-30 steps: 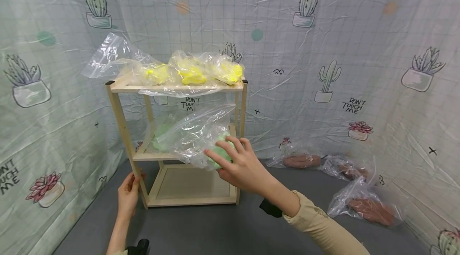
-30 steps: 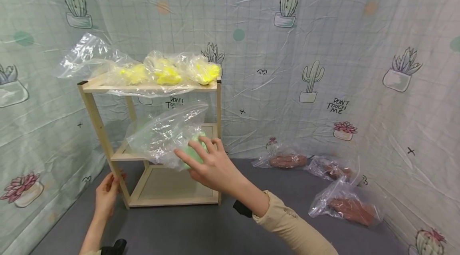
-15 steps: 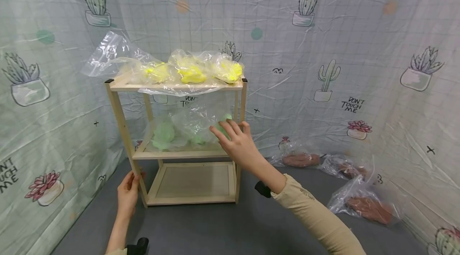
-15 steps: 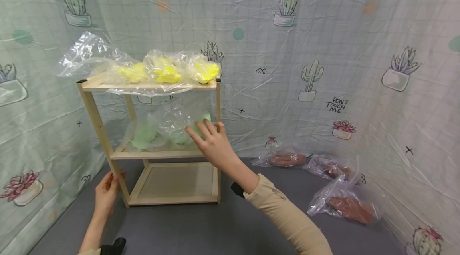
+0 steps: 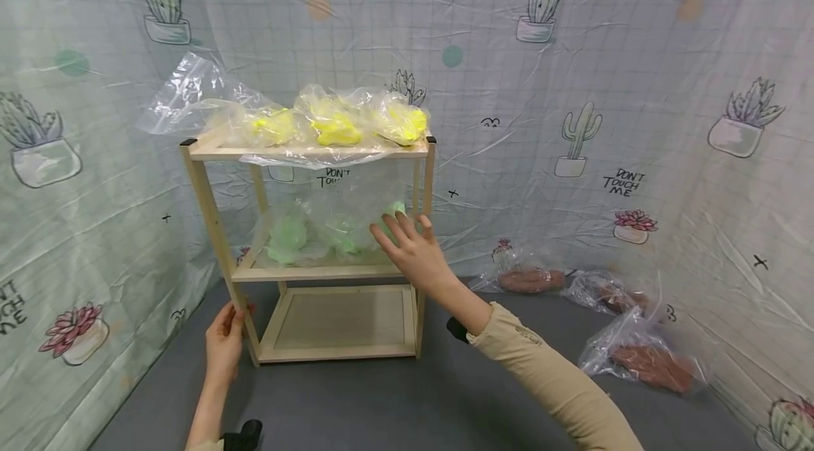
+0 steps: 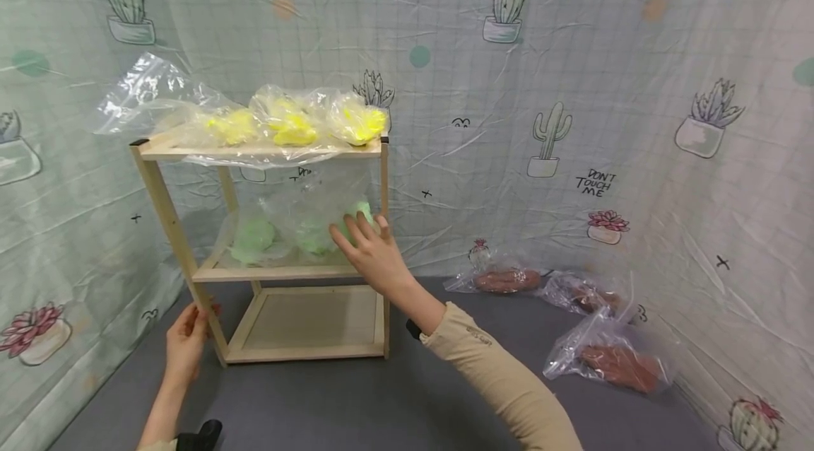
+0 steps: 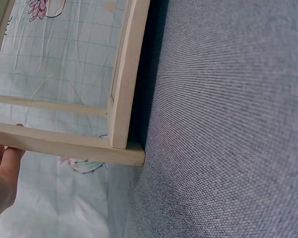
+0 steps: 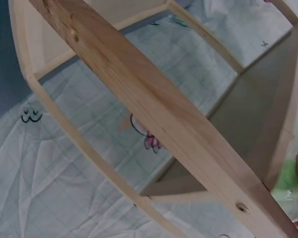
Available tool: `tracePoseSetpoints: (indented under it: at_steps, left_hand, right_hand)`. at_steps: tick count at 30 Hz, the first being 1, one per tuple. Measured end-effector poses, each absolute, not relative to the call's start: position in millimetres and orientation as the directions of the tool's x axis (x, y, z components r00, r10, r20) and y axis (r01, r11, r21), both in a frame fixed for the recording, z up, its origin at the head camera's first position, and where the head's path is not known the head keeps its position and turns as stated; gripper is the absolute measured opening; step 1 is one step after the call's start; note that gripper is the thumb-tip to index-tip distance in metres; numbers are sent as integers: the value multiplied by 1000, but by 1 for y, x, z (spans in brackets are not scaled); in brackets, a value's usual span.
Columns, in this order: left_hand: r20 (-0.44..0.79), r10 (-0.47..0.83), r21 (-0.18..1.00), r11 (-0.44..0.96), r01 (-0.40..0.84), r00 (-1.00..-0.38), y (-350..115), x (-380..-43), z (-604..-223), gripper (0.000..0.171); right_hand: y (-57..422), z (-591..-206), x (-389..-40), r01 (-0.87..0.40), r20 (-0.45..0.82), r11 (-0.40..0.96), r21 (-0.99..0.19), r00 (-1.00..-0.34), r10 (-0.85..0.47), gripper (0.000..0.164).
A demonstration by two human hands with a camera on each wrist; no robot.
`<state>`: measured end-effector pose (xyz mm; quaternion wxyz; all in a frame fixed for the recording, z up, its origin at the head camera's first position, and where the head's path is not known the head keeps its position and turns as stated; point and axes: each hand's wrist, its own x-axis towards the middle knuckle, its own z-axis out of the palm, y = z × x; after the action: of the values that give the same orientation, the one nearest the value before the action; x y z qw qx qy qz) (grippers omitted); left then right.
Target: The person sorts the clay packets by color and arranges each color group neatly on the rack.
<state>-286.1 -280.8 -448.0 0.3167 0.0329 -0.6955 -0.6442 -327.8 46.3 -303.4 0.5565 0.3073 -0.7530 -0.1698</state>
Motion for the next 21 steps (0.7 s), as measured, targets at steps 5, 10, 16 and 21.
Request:
tracePoseSetpoints:
  at_steps: [5,10,16,21]
  left_hand:
    - [396,-452,918,178,355,-799,-282,-286,-448,32]
    - [408,-449,913,170,372,-795,-281,-286,-448,31]
    - [414,-452,909,155,388,-790,-281,-286,-447,31]
    - [413,-457,910,173,377,-788,-281,-286,-448,31]
  right_hand:
    - [42,-309,-332,-245,728,764,597,-234,-645,49]
    - [40,-310,-331,-236,735,781,578,-267,-624,46]
    - [39,-313,-325,-292,716,792,536,-339,-610,36]
    - [39,-316,-320,-330,720,796,508,-345,-603,34]
